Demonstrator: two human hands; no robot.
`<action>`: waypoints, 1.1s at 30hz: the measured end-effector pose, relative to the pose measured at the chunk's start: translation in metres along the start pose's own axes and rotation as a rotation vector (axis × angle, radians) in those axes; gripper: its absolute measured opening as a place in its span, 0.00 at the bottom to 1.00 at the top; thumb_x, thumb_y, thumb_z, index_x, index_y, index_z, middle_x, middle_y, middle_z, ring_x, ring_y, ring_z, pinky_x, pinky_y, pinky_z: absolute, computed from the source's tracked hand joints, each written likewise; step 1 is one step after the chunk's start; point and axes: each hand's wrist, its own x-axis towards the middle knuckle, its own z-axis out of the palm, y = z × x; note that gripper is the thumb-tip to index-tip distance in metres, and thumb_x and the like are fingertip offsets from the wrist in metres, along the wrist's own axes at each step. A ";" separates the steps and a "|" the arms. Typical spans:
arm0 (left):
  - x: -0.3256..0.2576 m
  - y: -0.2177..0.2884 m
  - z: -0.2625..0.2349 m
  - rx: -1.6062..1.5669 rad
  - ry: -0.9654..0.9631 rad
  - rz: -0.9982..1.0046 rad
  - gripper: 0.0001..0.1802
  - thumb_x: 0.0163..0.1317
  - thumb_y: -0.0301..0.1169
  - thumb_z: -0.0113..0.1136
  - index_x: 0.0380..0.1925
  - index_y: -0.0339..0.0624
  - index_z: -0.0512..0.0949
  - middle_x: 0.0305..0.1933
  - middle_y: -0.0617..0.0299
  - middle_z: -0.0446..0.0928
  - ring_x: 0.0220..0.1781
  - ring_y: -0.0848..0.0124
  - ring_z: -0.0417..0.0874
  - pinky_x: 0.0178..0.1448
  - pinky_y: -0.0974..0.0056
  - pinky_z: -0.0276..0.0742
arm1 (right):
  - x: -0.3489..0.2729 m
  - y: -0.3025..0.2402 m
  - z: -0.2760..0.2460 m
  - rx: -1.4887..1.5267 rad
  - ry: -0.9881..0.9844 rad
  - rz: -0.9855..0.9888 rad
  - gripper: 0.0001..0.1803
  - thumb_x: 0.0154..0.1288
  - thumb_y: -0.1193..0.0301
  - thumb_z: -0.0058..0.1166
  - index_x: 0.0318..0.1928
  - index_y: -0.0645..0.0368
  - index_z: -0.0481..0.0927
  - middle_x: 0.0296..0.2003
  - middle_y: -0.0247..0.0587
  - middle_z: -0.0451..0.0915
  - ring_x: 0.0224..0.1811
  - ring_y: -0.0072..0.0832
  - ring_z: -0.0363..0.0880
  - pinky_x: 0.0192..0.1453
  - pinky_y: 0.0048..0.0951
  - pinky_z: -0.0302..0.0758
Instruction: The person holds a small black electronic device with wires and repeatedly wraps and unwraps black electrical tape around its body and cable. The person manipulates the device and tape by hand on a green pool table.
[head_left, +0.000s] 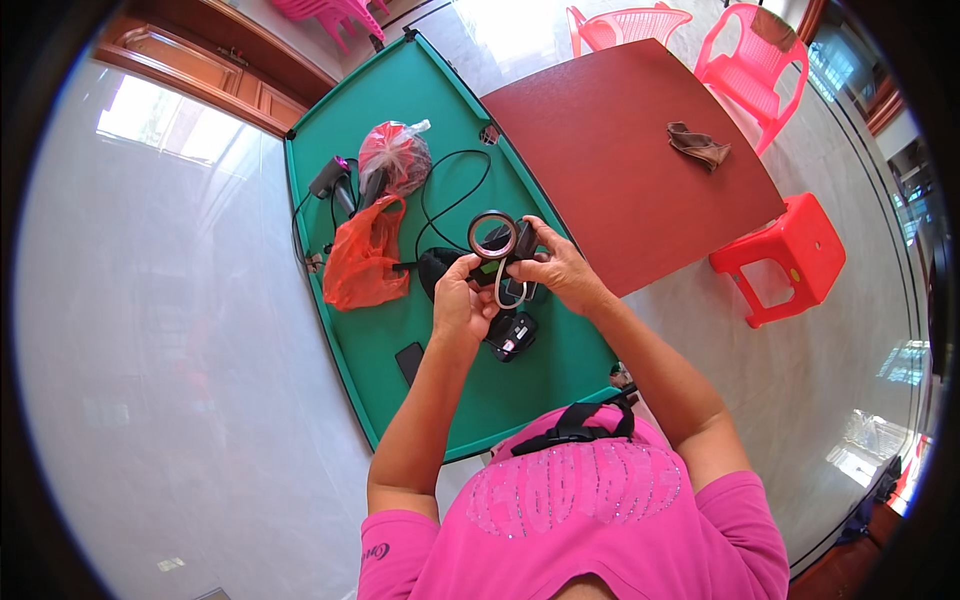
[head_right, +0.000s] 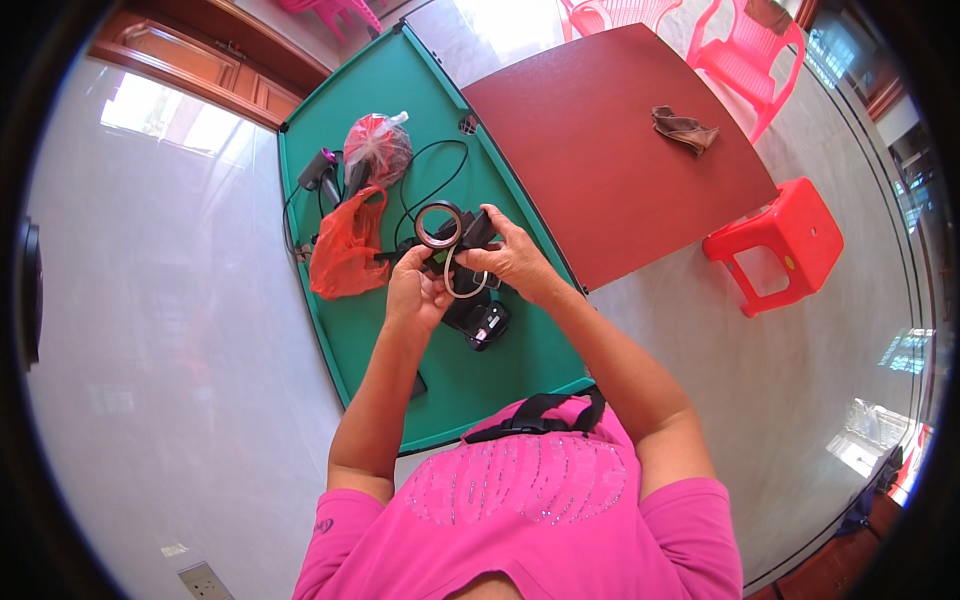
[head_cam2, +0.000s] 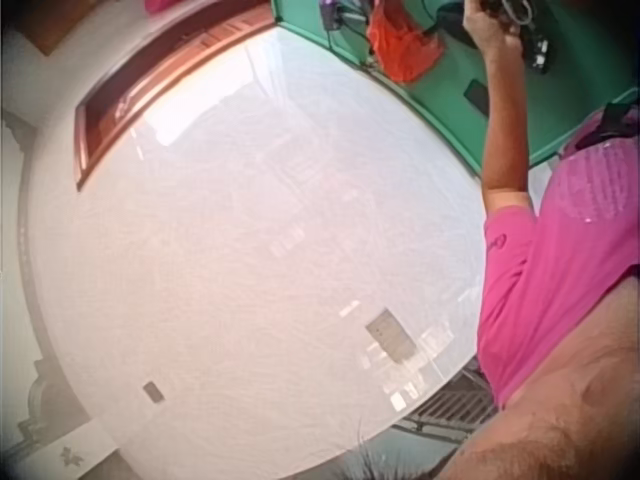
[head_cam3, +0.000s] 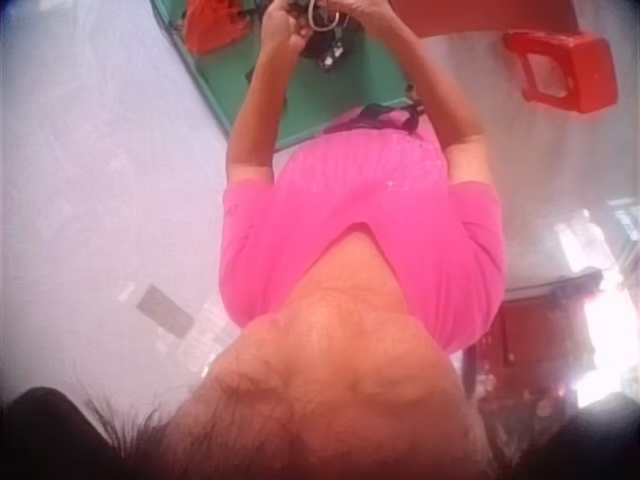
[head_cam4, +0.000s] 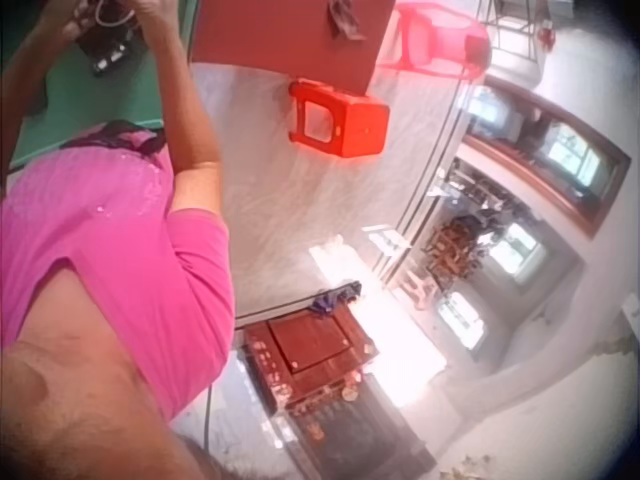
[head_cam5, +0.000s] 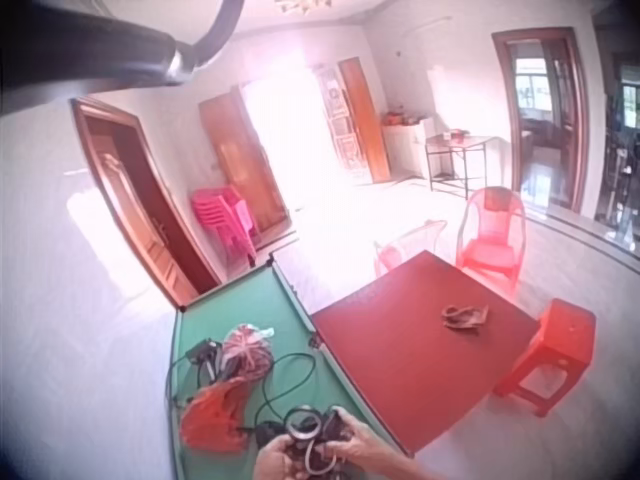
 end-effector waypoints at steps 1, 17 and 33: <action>0.000 0.000 0.000 0.013 -0.011 0.000 0.08 0.60 0.35 0.51 0.31 0.43 0.71 0.23 0.61 0.71 0.15 0.75 0.67 0.12 0.71 0.55 | 0.001 0.001 0.000 -0.027 0.008 -0.006 0.49 0.49 0.70 0.67 0.67 0.68 0.50 0.44 0.44 0.74 0.44 0.25 0.74 0.48 0.25 0.73; -0.029 0.051 0.006 1.210 -0.319 0.995 0.24 0.50 0.22 0.65 0.50 0.39 0.72 0.45 0.62 0.74 0.40 0.80 0.74 0.37 0.76 0.69 | 0.003 0.014 0.004 -0.436 0.193 -0.148 0.49 0.37 0.60 0.63 0.60 0.74 0.61 0.45 0.50 0.71 0.47 0.34 0.73 0.53 0.27 0.71; -0.027 0.069 0.024 1.126 -0.600 0.931 0.18 0.42 0.10 0.46 0.31 0.34 0.79 0.32 0.63 0.71 0.35 0.74 0.74 0.39 0.72 0.70 | -0.005 0.006 0.005 -0.258 0.140 -0.158 0.39 0.36 0.66 0.67 0.51 0.67 0.66 0.38 0.40 0.72 0.37 0.23 0.74 0.43 0.24 0.73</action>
